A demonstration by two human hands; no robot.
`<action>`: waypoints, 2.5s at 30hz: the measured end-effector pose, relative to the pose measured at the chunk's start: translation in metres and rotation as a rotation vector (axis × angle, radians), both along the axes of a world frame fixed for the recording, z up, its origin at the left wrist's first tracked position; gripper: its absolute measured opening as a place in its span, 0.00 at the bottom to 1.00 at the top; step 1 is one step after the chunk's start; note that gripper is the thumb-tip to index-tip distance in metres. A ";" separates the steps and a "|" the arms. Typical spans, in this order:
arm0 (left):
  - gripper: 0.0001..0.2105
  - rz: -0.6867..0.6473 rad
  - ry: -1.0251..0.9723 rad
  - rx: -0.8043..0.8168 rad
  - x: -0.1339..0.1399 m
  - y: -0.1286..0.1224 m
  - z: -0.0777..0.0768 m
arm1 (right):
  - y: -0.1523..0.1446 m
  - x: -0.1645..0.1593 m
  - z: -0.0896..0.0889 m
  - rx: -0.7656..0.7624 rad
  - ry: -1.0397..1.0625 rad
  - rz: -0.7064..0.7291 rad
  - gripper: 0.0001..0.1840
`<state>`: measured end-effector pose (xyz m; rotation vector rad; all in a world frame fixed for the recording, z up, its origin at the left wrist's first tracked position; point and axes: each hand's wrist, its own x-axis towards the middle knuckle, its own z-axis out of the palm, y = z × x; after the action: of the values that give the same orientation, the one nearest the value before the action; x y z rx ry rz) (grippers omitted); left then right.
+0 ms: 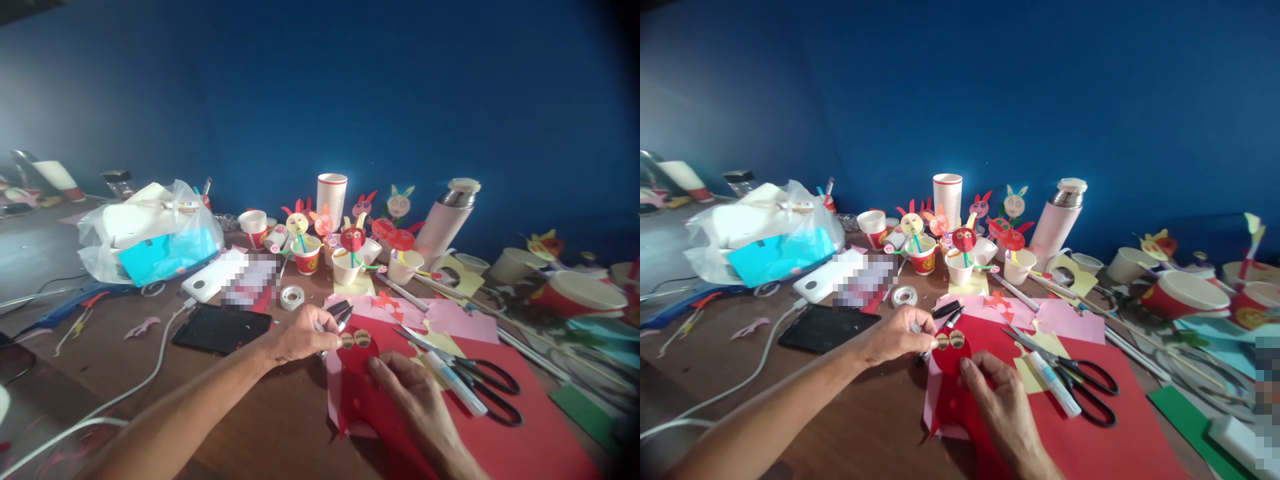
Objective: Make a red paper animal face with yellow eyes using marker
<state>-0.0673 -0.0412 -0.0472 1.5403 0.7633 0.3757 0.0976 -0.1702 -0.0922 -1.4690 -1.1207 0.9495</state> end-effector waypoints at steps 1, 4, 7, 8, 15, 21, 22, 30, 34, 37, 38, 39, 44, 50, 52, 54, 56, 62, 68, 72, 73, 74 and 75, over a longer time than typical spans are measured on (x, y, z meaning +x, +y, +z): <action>0.08 -0.003 -0.001 0.001 0.000 0.000 0.000 | 0.000 0.000 0.000 0.001 -0.001 -0.002 0.24; 0.07 -0.012 0.001 -0.002 -0.001 0.001 0.000 | -0.002 0.000 0.000 -0.005 -0.010 -0.008 0.24; 0.06 -0.016 0.004 -0.013 0.000 0.000 0.001 | -0.003 -0.001 0.000 -0.011 -0.009 -0.006 0.24; 0.06 -0.018 0.003 -0.021 0.000 0.000 0.002 | -0.003 -0.001 0.000 -0.014 -0.005 -0.006 0.24; 0.09 -0.019 0.000 -0.095 0.001 -0.001 0.002 | -0.003 -0.002 0.001 -0.015 -0.005 -0.014 0.23; 0.09 -0.029 -0.028 -0.166 0.003 0.001 0.000 | -0.001 -0.002 0.002 0.004 0.046 -0.029 0.24; 0.10 -0.032 -0.034 -0.177 0.003 0.001 0.001 | 0.000 -0.003 0.002 0.006 0.055 -0.032 0.24; 0.18 -0.062 -0.025 -0.135 0.002 0.001 -0.002 | 0.001 -0.007 0.006 0.001 0.104 -0.055 0.24; 0.17 -0.042 0.000 -0.067 0.003 -0.002 -0.008 | 0.001 -0.006 0.011 -0.011 0.147 -0.007 0.26; 0.16 -0.041 0.004 -0.014 0.004 -0.005 -0.009 | 0.000 -0.006 0.018 -0.001 0.195 -0.002 0.25; 0.16 -0.043 0.006 0.002 0.005 -0.007 -0.008 | 0.000 -0.006 0.019 0.000 0.227 -0.001 0.24; 0.16 -0.044 0.010 0.015 0.005 -0.008 -0.007 | 0.000 -0.006 0.020 -0.004 0.265 0.006 0.23; 0.17 -0.066 0.043 0.045 0.010 -0.015 -0.002 | 0.002 -0.006 0.017 -0.035 0.395 -0.007 0.21; 0.17 -0.114 0.051 0.022 0.013 -0.018 -0.001 | 0.007 -0.006 0.012 -0.039 0.416 -0.052 0.21; 0.17 -0.126 0.047 0.008 0.014 -0.019 -0.001 | 0.008 -0.006 0.013 -0.028 0.403 -0.057 0.21; 0.16 -0.136 0.042 -0.003 0.014 -0.019 -0.002 | 0.008 -0.006 0.013 -0.017 0.366 -0.069 0.21; 0.17 -0.145 0.035 -0.011 0.013 -0.019 -0.004 | 0.008 -0.006 0.013 -0.020 0.332 -0.078 0.22; 0.19 -0.149 0.038 -0.036 0.011 -0.017 -0.008 | 0.006 -0.006 0.016 -0.022 0.312 -0.003 0.24; 0.20 -0.134 0.041 -0.073 0.014 -0.019 -0.006 | 0.004 -0.006 0.019 -0.030 0.273 -0.032 0.22; 0.19 -0.122 0.041 -0.098 0.016 -0.022 -0.003 | 0.004 -0.005 0.021 -0.034 0.264 -0.038 0.22; 0.19 -0.122 0.042 -0.103 0.016 -0.022 -0.002 | 0.004 -0.005 0.021 -0.035 0.264 -0.034 0.22; 0.19 -0.122 0.042 -0.105 0.016 -0.022 -0.002 | 0.004 -0.005 0.021 -0.034 0.265 -0.031 0.22; 0.19 -0.121 0.041 -0.105 0.016 -0.022 -0.002 | 0.004 -0.005 0.021 -0.032 0.264 -0.031 0.22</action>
<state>-0.0515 -0.0631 -0.0490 1.4908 0.7068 0.2115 0.0929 -0.1661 -0.0715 -1.3372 -0.8913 1.1076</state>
